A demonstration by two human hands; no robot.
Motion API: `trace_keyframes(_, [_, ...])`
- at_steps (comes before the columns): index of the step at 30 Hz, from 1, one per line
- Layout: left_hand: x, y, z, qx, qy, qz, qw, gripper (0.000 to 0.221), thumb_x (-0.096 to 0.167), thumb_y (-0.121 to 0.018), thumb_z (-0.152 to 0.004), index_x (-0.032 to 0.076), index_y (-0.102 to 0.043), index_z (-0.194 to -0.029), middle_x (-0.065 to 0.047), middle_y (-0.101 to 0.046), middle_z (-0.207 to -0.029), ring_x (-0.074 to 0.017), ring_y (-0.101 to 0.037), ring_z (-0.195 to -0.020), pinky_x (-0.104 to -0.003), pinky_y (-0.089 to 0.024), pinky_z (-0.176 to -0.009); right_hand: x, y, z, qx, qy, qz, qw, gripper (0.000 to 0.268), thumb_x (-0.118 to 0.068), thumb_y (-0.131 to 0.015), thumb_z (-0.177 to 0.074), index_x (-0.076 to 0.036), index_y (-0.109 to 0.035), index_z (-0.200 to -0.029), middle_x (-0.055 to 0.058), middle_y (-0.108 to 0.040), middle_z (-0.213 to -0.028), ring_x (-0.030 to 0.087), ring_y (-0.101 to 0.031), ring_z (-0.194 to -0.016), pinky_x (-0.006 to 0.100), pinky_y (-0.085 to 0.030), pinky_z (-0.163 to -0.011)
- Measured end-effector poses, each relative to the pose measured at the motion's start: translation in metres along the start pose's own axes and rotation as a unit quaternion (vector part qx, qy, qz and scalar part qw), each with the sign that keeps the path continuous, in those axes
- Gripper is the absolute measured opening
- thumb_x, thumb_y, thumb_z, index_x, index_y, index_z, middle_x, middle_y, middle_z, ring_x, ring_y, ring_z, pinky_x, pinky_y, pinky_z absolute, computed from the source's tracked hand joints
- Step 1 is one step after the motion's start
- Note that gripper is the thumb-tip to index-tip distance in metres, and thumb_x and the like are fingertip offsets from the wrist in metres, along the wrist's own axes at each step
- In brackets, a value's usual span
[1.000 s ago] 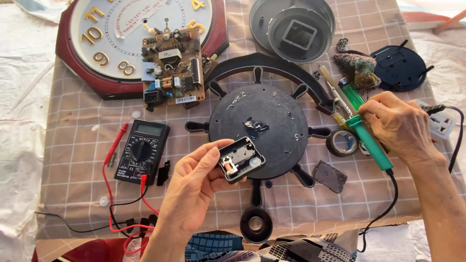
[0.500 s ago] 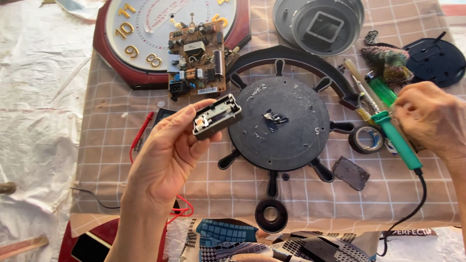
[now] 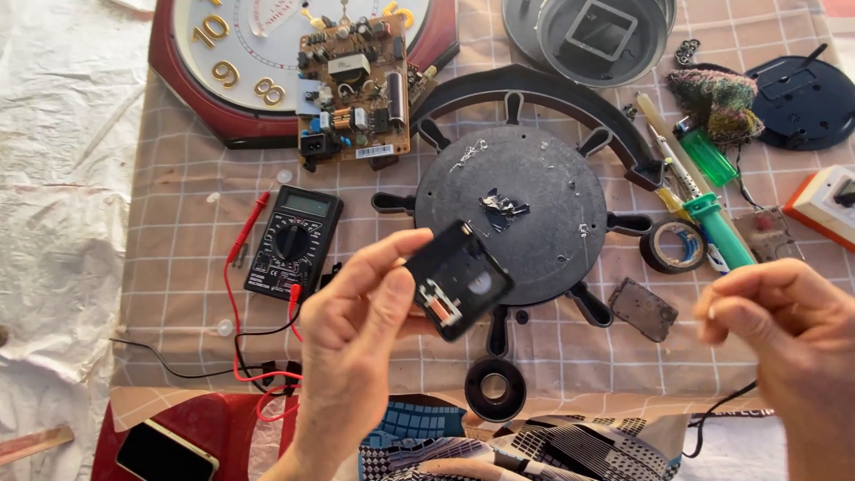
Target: Disassembling a clock movement mechanism to inspect and repair internal components using a multimeter.
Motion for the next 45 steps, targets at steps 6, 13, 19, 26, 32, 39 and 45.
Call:
trace_keyframes(6, [-0.014, -0.01, 0.013, -0.033, -0.157, -0.117, 0.98, 0.024, 0.007, -0.044, -0.087, -0.001, -0.054, -0.107, -0.009, -0.054, -0.085, -0.0117, -0.053, -0.064, -0.019, -0.049, -0.057, 0.007, -0.029, 0.017, -0.009, 0.079, -0.239, 0.968, 0.016, -0.011, -0.06, -0.075, 0.002, -0.056, -0.083, 0.007, -0.058, -0.068, 0.009, -0.054, -0.047, 0.013, -0.048, -0.041])
trace_keyframes(13, [-0.023, -0.005, 0.011, -0.004, -0.14, -0.153, 0.978, 0.025, 0.012, -0.046, -0.087, 0.001, -0.056, -0.106, -0.005, -0.05, -0.08, -0.0082, -0.045, -0.054, -0.017, -0.041, -0.05, -0.001, -0.048, 0.025, -0.025, 0.022, -0.248, 0.968, 0.015, -0.01, -0.058, -0.076, 0.002, -0.054, -0.083, 0.012, -0.055, -0.064, 0.016, -0.053, -0.047, 0.021, -0.046, -0.047])
trace_keyframes(19, [-0.03, -0.002, 0.012, -0.033, 0.053, 0.075, 0.995, 0.027, 0.01, -0.047, -0.085, -0.004, -0.055, -0.107, -0.005, -0.056, -0.07, -0.0108, -0.059, -0.06, -0.026, -0.059, -0.055, -0.003, -0.048, 0.033, 0.0, 0.008, -0.268, 0.963, 0.014, -0.011, -0.058, -0.077, 0.0, -0.056, -0.085, 0.009, -0.053, -0.065, 0.015, -0.052, -0.053, 0.022, -0.046, -0.045])
trace_keyframes(26, [-0.038, -0.006, 0.018, -0.048, 0.052, 0.078, 0.994, 0.028, 0.01, -0.048, -0.085, -0.005, -0.056, -0.106, -0.008, -0.053, -0.091, -0.0135, -0.059, -0.059, -0.024, -0.056, -0.052, -0.003, -0.05, 0.044, -0.037, 0.032, -0.275, 0.96, 0.017, -0.014, -0.059, -0.077, -0.001, -0.056, -0.087, 0.01, -0.055, -0.062, 0.016, -0.052, -0.053, 0.022, -0.046, -0.046])
trace_keyframes(32, [-0.033, -0.013, 0.022, -0.052, -0.052, -0.012, 0.997, 0.025, 0.011, -0.048, -0.086, -0.003, -0.056, -0.105, -0.007, -0.049, -0.081, -0.0129, -0.058, -0.056, -0.018, -0.048, -0.051, -0.016, -0.059, 0.048, -0.015, 0.076, -0.205, 0.976, 0.015, -0.013, -0.057, -0.074, -0.001, -0.055, -0.083, 0.012, -0.057, -0.061, 0.016, -0.056, -0.054, 0.021, -0.048, -0.049])
trace_keyframes(39, [-0.033, -0.017, 0.023, -0.052, -0.049, -0.054, 0.996, 0.026, 0.014, -0.047, -0.086, 0.0, -0.057, -0.105, -0.004, -0.045, -0.075, -0.0112, -0.056, -0.053, -0.017, -0.045, -0.049, -0.025, -0.073, 0.051, 0.015, 0.092, -0.142, 0.985, 0.014, -0.015, -0.056, -0.074, -0.002, -0.057, -0.079, 0.011, -0.055, -0.07, 0.014, -0.052, -0.06, 0.018, -0.043, -0.051])
trace_keyframes(45, [-0.041, -0.017, 0.021, -0.059, 0.019, 0.015, 0.998, 0.027, 0.013, -0.048, -0.085, -0.003, -0.057, -0.104, -0.008, -0.052, -0.086, -0.0125, -0.059, -0.056, -0.018, -0.051, -0.049, -0.04, -0.074, 0.046, -0.003, 0.077, -0.075, 0.994, 0.017, -0.014, -0.054, -0.072, 0.002, -0.058, -0.075, 0.016, -0.057, -0.068, 0.016, -0.053, -0.057, 0.019, -0.038, -0.049])
Point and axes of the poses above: each hand's wrist, its own z-axis away from the middle knuckle, its own y-axis out of the back of the hand, x = y × z, the point moved 2 cm from there along -z, towards the middle knuckle
